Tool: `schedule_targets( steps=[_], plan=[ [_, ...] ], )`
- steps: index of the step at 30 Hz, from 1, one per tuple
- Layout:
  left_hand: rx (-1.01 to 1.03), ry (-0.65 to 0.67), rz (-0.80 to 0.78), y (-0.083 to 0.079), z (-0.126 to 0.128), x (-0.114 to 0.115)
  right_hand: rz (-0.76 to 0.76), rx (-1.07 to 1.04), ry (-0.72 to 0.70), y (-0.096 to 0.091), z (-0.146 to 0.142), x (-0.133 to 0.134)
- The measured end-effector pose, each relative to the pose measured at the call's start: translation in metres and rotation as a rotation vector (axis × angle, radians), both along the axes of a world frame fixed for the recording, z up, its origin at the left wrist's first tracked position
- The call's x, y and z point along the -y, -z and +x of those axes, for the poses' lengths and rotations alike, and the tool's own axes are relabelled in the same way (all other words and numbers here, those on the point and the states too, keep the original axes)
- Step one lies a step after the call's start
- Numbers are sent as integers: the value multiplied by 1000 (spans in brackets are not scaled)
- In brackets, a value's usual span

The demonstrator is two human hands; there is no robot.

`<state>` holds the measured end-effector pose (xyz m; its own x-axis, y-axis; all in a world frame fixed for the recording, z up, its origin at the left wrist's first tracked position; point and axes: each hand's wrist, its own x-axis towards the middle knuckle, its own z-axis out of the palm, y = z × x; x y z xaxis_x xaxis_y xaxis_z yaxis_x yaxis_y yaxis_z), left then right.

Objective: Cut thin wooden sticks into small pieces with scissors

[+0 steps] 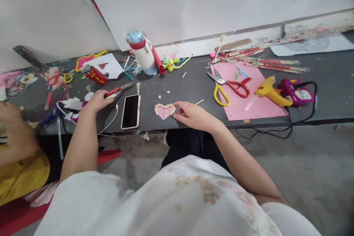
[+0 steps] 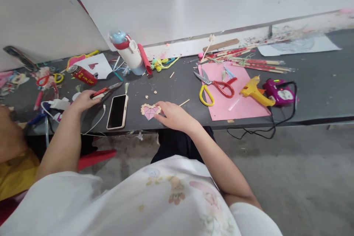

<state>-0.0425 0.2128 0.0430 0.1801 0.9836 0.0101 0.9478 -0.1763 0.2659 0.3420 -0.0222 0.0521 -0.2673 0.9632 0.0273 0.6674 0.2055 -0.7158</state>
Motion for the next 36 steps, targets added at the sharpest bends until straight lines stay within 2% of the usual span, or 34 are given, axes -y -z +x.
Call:
schedule_targets(
  steps=[5,9,13,15,18,23,27,30,36],
  plan=[
    [-102,69,-25,3,-12,4,-2,-23,5,6,0,1],
    [-127,106,7,-2,-22,14,-28,-61,25,12,1,1],
    [-105,179,94,-12,-11,36,-53,-148,59,22,-5,0],
    [-76,195,137,-16,7,50,-68,-221,81,28,-9,-1],
    [-14,223,171,-18,51,73,-108,-363,126,35,-16,0],
    [82,333,171,-9,134,107,-222,-605,225,43,-22,-4],
    [177,436,144,3,187,129,-269,-823,458,44,-19,-9],
    [250,482,112,11,218,145,-259,-980,617,42,-14,-11],
    [346,539,94,24,259,170,-229,-1093,710,39,1,0]
  ],
)
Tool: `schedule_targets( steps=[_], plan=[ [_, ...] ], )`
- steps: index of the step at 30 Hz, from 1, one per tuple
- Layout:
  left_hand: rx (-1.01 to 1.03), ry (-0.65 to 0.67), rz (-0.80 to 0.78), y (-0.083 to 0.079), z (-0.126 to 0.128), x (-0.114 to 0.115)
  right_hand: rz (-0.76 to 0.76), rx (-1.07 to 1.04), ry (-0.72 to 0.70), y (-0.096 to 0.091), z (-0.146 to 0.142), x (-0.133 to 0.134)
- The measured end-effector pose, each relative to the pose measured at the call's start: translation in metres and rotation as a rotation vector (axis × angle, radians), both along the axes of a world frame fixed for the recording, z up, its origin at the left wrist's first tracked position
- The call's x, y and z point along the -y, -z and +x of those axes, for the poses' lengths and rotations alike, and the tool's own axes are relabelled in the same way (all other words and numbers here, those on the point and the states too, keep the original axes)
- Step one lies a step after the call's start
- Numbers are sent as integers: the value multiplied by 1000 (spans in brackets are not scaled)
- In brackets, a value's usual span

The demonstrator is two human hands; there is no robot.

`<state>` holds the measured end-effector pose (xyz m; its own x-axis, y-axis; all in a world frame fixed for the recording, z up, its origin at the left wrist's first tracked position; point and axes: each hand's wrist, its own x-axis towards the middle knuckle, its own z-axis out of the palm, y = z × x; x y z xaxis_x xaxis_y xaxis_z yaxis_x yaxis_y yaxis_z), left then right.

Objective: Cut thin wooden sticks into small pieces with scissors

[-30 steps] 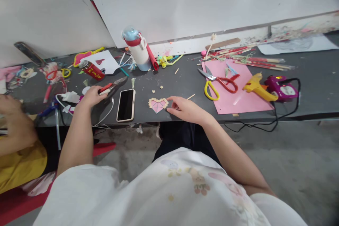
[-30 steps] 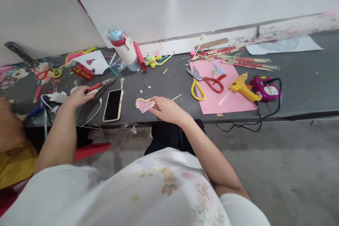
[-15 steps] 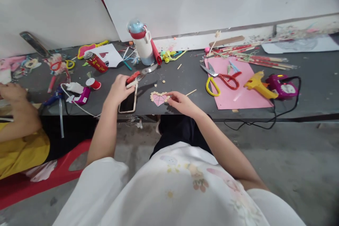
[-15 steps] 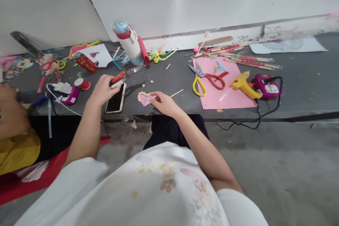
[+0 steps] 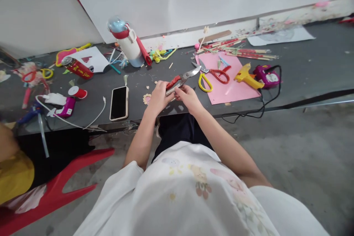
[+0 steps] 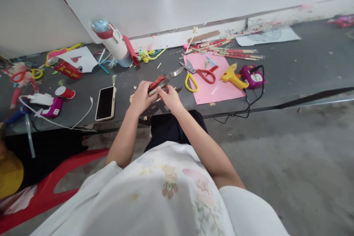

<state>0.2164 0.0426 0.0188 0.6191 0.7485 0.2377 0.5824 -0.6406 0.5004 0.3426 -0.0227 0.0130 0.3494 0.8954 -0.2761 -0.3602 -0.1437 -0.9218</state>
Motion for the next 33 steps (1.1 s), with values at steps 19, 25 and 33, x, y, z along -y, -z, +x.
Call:
schedule_targets(
  steps=[19,25,33],
  plan=[
    [92,-120,28,4,-9,17,235,-133,73,-64,34,67],
    [83,-125,22,0,-10,21,282,-103,81,-73,35,73],
    [71,-117,1,0,-11,22,279,80,164,-49,47,68]
  ],
)
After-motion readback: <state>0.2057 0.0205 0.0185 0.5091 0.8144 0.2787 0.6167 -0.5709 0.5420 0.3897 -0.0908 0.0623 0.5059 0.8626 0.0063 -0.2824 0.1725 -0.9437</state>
